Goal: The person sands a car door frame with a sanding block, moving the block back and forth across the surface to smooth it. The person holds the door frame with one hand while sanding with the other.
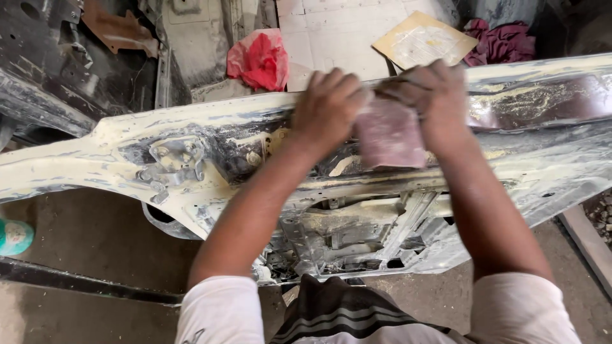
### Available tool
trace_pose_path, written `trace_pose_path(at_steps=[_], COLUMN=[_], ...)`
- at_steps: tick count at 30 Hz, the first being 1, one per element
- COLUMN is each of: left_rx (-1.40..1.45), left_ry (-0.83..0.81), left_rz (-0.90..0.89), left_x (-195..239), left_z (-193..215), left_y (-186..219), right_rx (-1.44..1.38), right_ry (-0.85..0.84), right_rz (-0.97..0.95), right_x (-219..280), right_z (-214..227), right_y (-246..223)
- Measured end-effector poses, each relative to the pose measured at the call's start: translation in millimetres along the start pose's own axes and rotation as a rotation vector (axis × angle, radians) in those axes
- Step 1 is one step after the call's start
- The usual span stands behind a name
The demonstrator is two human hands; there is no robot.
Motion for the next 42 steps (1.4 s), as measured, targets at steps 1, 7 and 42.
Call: trace_pose_path(at_steps=[1, 7, 42], left_rx=[0.026, 0.011, 0.065], left_ry=[0.023, 0.005, -0.002], left_rz=[-0.008, -0.055, 0.361], left_x=[-8, -14, 47], left_z=[-7, -3, 72], left_y=[12, 16, -91], right_rx=[0.009, -0.023, -0.142], right_ry=[-0.021, -0.032, -0.383], right_rz=[-0.037, -0.091, -0.262], right_x=[10, 14, -45], right_z=[3, 13, -12], right_y=[11, 13, -8])
Point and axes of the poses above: each hand's wrist, its own x-axis away from the middle knuckle, its own z-axis out of the back of the hand, y = z × x, the point moved 5 cm from there along -x, towards the middle knuckle, and after that the axes turned 14 degrees about z, right-handed, at the moved point
